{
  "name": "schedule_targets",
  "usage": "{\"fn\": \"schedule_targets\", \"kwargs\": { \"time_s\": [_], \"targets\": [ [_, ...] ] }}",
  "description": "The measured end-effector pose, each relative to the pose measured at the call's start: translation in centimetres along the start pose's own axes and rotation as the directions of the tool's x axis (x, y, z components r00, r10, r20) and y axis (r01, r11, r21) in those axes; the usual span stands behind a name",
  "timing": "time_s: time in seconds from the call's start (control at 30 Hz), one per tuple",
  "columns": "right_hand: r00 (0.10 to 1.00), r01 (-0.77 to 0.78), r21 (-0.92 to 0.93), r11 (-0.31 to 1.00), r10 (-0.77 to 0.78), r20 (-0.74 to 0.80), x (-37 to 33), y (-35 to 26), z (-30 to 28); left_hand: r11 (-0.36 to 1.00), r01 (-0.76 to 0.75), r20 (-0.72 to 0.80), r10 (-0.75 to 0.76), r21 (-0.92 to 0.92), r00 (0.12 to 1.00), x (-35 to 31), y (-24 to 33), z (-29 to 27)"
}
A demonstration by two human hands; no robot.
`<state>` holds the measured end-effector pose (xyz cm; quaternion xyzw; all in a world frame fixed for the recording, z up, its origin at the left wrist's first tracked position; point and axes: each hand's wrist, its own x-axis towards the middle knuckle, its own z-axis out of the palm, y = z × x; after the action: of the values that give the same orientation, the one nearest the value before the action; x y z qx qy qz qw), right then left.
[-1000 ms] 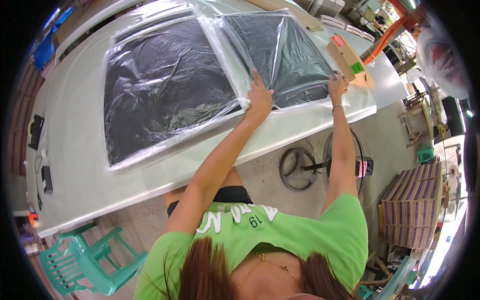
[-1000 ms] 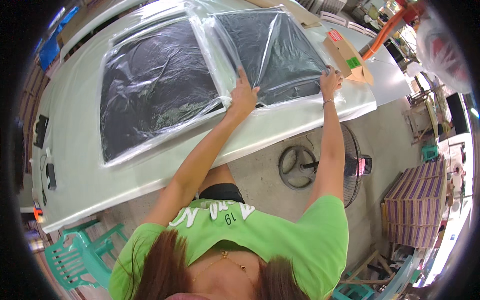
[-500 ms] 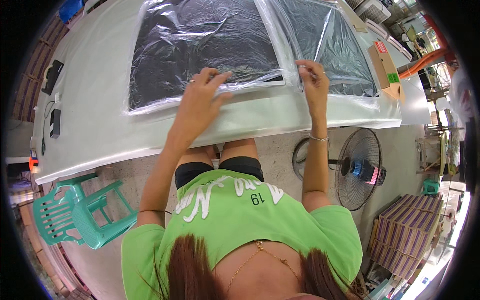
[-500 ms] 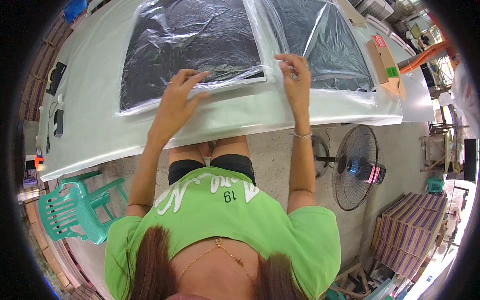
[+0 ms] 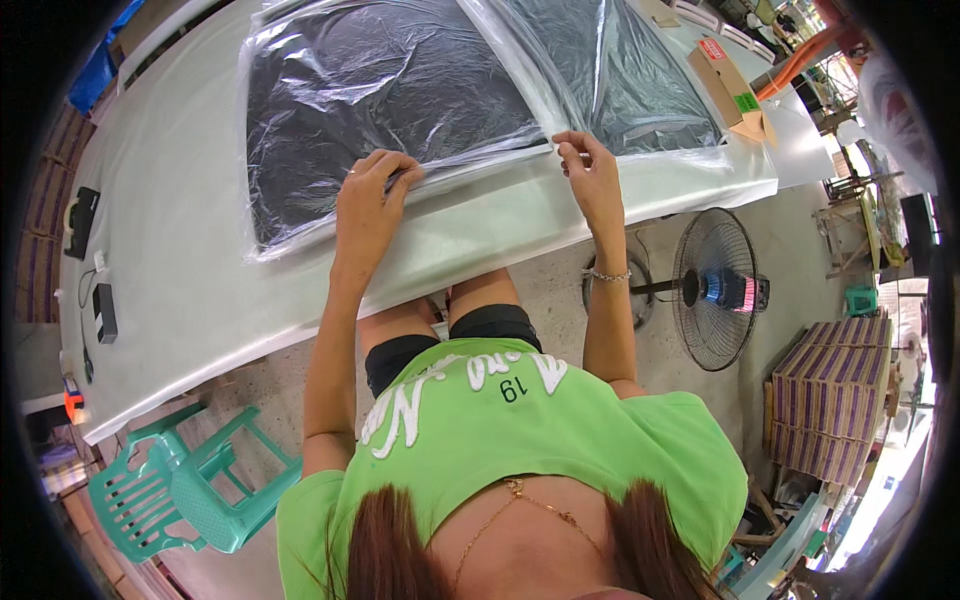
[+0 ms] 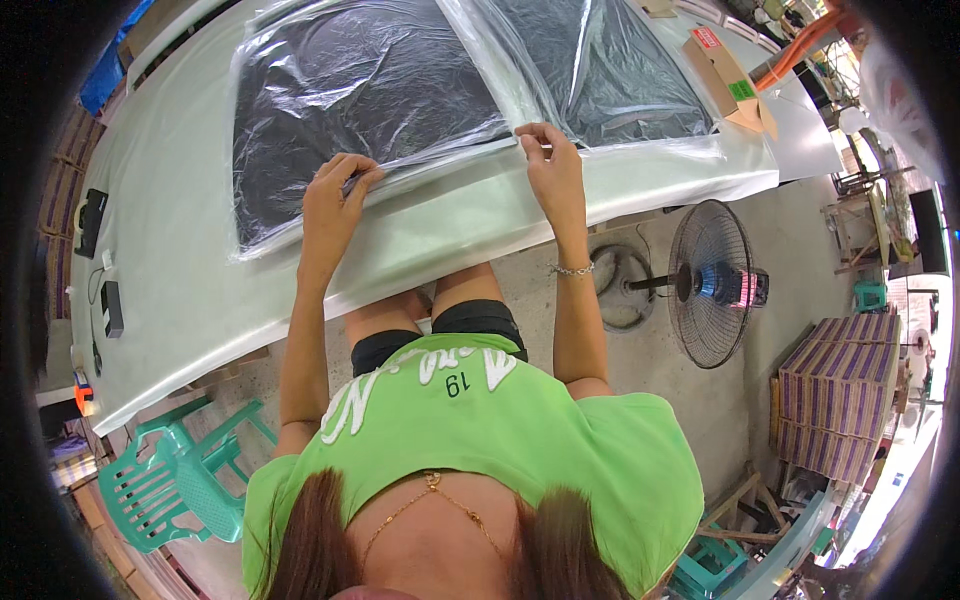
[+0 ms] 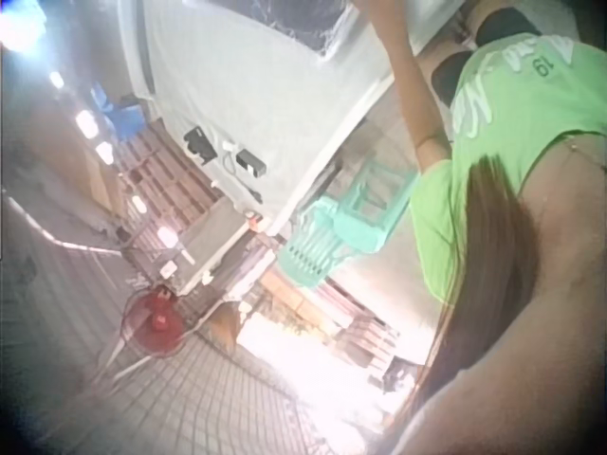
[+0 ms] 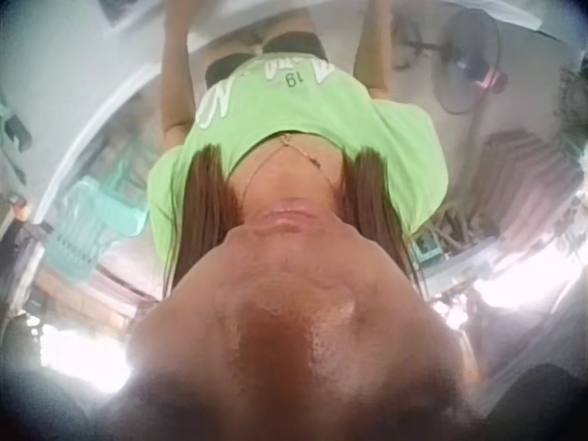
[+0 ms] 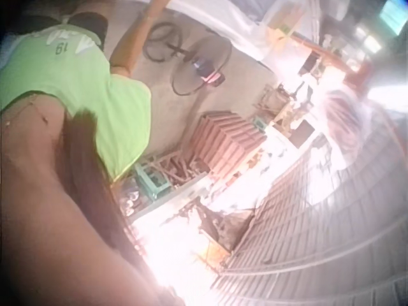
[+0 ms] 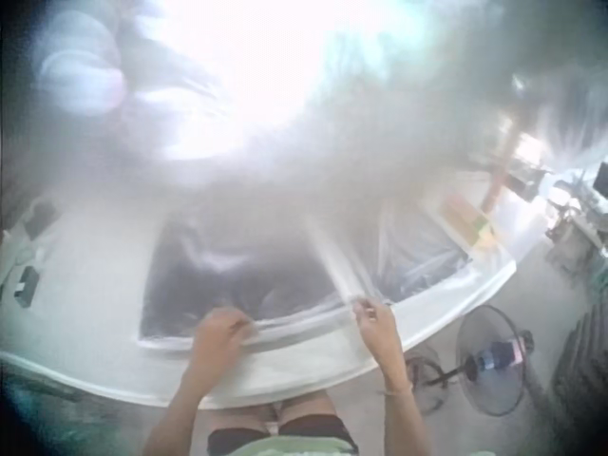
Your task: The person removes plastic wrapping from large black rectangular items and places them on a workspace table.
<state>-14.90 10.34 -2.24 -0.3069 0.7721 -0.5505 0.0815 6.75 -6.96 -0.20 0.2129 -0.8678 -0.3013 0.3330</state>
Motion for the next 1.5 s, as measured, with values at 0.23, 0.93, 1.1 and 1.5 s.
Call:
{"fn": "schedule_targets", "kwargs": {
  "time_s": [0.23,0.93,1.1,1.5],
  "targets": [
    [1.0,-0.002,0.022,1.0,0.002,-0.02,-0.5,0.2,0.2,0.984,0.032,-0.053,-0.042,-0.176,0.998,0.3,1.0,-0.9],
    [0.999,0.036,0.067,0.997,-0.035,-0.019,-0.9,0.4,0.8,0.915,0.152,-0.092,-0.199,-0.375,0.976,0.7,1.3,-2.2],
    [0.999,0.022,0.032,0.999,-0.02,-0.044,-1.1,-0.4,0.6,0.915,0.115,-0.172,-0.194,-0.386,0.966,1.4,1.6,-3.5],
    [0.995,-0.067,0.18,0.981,0.079,-0.056,-1.5,1.3,0.4,0.896,0.054,-0.226,-0.169,-0.441,0.959,2.4,2.0,-5.8]
  ]
}}
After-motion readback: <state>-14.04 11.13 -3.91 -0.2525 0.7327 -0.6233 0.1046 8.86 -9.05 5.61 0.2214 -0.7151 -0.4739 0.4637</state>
